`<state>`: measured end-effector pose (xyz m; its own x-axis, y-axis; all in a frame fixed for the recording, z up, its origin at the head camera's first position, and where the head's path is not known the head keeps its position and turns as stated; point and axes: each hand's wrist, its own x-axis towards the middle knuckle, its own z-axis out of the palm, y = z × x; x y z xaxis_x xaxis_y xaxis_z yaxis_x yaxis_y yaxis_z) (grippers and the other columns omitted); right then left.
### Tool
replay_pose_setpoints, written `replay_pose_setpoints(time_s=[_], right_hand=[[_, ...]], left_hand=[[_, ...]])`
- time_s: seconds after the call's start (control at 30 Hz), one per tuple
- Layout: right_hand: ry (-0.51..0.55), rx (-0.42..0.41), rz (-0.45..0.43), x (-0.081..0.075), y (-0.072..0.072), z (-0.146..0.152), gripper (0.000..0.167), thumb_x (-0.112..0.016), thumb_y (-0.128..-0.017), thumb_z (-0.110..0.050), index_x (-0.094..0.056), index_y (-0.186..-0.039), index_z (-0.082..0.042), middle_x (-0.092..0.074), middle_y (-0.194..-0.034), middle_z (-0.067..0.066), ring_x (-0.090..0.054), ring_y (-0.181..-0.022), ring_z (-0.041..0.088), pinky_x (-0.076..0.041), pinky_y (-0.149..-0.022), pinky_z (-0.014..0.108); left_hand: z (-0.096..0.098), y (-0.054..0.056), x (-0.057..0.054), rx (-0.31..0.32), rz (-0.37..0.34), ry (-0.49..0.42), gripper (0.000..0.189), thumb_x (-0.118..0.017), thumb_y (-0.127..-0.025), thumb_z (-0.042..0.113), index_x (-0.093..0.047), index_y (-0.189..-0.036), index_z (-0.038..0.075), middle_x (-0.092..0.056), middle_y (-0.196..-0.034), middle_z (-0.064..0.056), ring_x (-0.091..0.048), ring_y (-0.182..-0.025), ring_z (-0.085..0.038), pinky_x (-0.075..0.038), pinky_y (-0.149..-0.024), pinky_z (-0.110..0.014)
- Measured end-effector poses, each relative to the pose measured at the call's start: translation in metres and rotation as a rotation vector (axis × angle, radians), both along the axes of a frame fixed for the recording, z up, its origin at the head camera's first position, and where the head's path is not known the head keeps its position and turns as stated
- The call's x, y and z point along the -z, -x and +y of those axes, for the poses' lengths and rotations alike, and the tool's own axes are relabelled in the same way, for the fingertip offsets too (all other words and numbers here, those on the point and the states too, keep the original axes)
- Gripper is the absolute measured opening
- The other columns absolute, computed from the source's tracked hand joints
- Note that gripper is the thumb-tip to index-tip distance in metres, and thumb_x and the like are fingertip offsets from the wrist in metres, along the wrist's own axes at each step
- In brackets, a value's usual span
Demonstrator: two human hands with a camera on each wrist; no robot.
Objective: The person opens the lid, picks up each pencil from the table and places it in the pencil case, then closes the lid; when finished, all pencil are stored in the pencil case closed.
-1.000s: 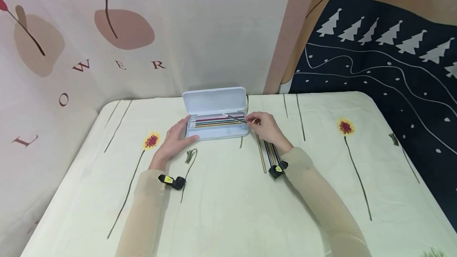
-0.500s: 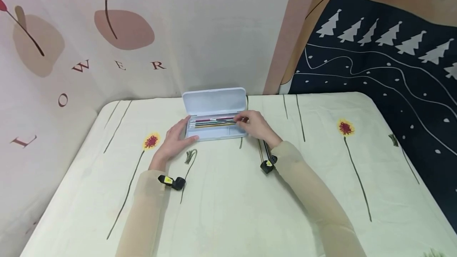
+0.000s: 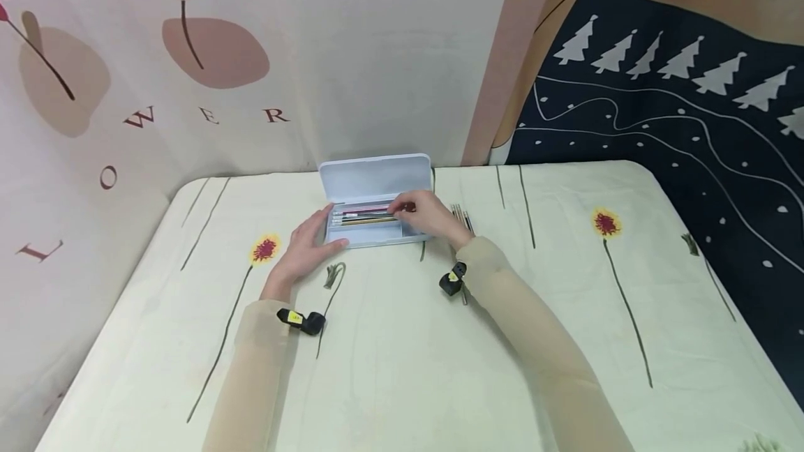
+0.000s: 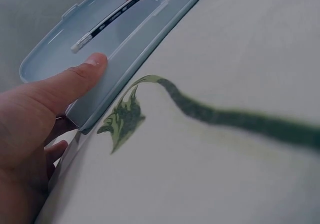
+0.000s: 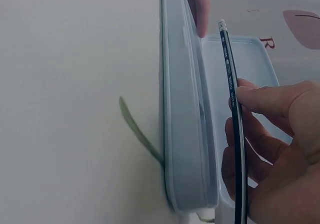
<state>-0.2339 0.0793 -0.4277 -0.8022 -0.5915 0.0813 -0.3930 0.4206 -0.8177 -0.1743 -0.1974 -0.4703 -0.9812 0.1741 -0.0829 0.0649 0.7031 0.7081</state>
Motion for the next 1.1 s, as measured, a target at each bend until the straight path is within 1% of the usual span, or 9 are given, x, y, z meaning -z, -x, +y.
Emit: replay_pose_setpoints(time_s=[0.47,0.63,0.87,1.1], right_hand=[[0.008,-0.058,-0.016,0.002,0.006,-0.032,0.016,-0.061,-0.09,0.004,-0.071,-0.102,0.004,-0.07,-0.099,0.015,-0.057,-0.084,0.019,-0.046,-0.074,0.025],[-0.009,-0.029,-0.032,0.005,0.007,-0.036,0.016,-0.062,-0.089,0.004,-0.072,-0.101,0.003,-0.07,-0.099,0.012,-0.057,-0.083,0.019,-0.046,-0.073,0.025],[-0.05,-0.013,-0.052,0.013,0.008,-0.038,0.016,-0.061,-0.09,0.005,-0.073,-0.099,0.001,-0.07,-0.104,0.011,-0.06,-0.094,0.021,-0.048,-0.082,0.029],[-0.089,0.016,-0.036,0.019,0.007,-0.038,0.016,-0.062,-0.09,0.003,-0.075,-0.099,-0.003,-0.07,-0.104,0.009,-0.059,-0.091,0.019,-0.047,-0.081,0.029]], left_hand=[[0.0,-0.001,0.0,-0.007,-0.008,-0.016,0.086,-0.067,-0.089,0.041,-0.02,-0.155,0.011,-0.021,-0.157,-0.017,-0.01,-0.145,-0.032,-0.001,-0.115,-0.048],[0.0,-0.001,0.0,-0.01,-0.008,-0.018,0.085,-0.067,-0.09,0.041,-0.021,-0.155,0.012,-0.021,-0.157,-0.015,-0.01,-0.145,-0.03,-0.001,-0.116,-0.046],[0.001,0.0,0.0,-0.005,-0.001,0.001,0.086,-0.067,-0.09,0.041,-0.02,-0.155,0.011,-0.022,-0.157,-0.016,-0.011,-0.145,-0.031,-0.002,-0.115,-0.047],[0.001,0.001,0.002,-0.009,-0.002,0.004,0.085,-0.066,-0.09,0.04,-0.02,-0.155,0.011,-0.022,-0.157,-0.015,-0.011,-0.145,-0.03,-0.002,-0.116,-0.046]])
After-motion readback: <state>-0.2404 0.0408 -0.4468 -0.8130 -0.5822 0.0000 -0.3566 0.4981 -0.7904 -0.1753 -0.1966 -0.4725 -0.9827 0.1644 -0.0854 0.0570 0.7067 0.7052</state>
